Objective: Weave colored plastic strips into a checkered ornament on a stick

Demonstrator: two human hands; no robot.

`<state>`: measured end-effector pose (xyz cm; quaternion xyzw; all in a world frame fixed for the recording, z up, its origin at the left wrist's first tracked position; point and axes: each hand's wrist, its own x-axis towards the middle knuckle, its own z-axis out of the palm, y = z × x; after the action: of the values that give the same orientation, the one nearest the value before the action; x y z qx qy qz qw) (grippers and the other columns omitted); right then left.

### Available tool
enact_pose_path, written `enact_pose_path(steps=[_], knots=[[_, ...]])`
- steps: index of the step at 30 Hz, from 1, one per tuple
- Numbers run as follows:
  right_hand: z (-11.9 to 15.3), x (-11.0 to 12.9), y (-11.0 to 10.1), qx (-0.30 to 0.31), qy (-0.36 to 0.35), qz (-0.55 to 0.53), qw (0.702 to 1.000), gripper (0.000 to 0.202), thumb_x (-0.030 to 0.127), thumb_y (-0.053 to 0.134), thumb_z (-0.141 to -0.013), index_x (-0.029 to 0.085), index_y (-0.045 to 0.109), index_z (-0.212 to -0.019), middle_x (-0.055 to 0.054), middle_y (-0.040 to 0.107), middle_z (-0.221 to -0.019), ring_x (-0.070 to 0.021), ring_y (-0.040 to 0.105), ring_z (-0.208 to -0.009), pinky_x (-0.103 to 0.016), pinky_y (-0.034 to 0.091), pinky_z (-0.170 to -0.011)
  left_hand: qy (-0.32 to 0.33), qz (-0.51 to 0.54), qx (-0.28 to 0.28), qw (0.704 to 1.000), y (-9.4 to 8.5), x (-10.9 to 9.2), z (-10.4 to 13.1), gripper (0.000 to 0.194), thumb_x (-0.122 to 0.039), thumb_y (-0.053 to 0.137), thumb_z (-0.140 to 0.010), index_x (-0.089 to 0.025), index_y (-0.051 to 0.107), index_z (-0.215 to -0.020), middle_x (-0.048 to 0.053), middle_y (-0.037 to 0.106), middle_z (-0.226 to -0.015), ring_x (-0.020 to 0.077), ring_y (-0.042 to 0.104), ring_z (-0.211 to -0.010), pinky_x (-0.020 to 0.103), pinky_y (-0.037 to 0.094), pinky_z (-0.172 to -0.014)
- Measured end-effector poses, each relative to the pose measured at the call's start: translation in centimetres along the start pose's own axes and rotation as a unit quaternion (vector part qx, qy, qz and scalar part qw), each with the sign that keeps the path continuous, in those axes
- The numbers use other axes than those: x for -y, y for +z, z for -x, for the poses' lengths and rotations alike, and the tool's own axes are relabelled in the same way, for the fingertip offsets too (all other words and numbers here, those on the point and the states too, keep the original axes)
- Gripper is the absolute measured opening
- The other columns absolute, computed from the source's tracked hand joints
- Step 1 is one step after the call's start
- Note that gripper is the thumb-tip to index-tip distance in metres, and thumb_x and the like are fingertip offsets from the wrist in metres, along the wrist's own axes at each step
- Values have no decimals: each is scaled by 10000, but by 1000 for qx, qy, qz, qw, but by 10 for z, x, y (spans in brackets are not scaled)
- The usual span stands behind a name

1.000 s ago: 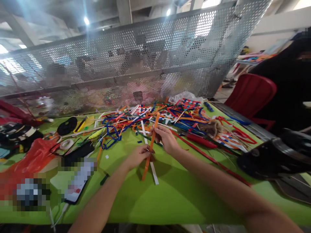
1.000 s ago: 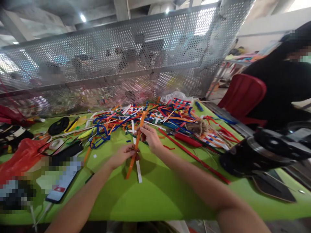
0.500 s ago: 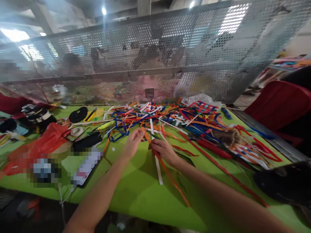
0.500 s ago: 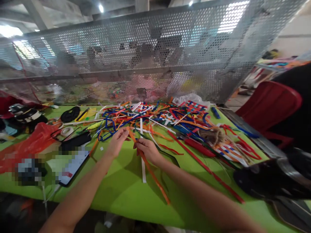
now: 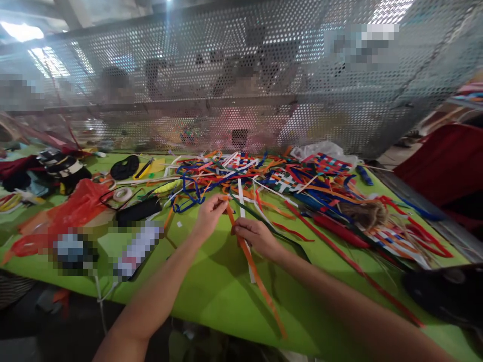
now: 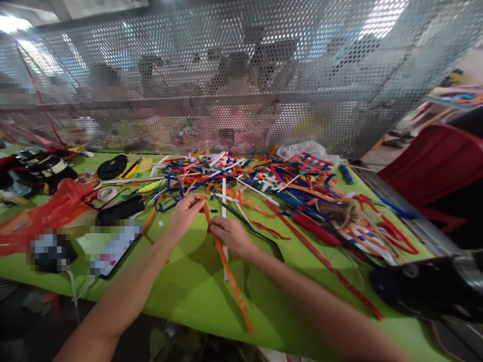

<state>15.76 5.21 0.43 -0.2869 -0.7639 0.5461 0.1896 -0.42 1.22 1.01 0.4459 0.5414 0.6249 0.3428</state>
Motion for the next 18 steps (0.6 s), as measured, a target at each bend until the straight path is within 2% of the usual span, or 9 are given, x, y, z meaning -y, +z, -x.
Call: enact_pose_path(steps=[6, 11, 15, 18], knots=[[-2, 0, 0, 0, -7, 17, 1000, 200, 304, 519, -841, 208, 575, -675, 50, 495, -509, -99, 459, -461, -230, 319, -468, 66, -112, -8, 991, -5, 9, 0, 173, -269, 539, -862, -182, 678, -920, 5, 612, -733, 119, 525, -661, 229, 427, -644], [-3, -3, 0, 14, 35, -60, 997, 242, 396, 534, -841, 187, 590, -732, 39, 520, -516, -89, 470, -442, -218, 317, -442, 46, -82, -7, 996, -8, 14, -4, 198, -346, 554, -869, -171, 644, -893, 9, 617, -735, 122, 568, -666, 238, 465, -663], [-4, -6, 1, 49, 81, -117, 989, 258, 434, 586, -800, 176, 585, -789, -7, 639, -580, -98, 532, -466, -210, 341, -444, 55, -71, -43, 995, -13, 17, -8, 198, -358, 569, -856, -170, 631, -839, -4, 598, -689, 115, 565, -623, 232, 471, -634], [-7, -6, 1, 69, 95, -131, 984, 250, 415, 636, -761, 174, 594, -815, -13, 669, -606, -90, 519, -450, -208, 348, -435, 37, -40, -74, 996, -18, 16, -11, 221, -385, 581, -847, -169, 623, -824, -1, 610, -703, 113, 566, -622, 231, 482, -628]])
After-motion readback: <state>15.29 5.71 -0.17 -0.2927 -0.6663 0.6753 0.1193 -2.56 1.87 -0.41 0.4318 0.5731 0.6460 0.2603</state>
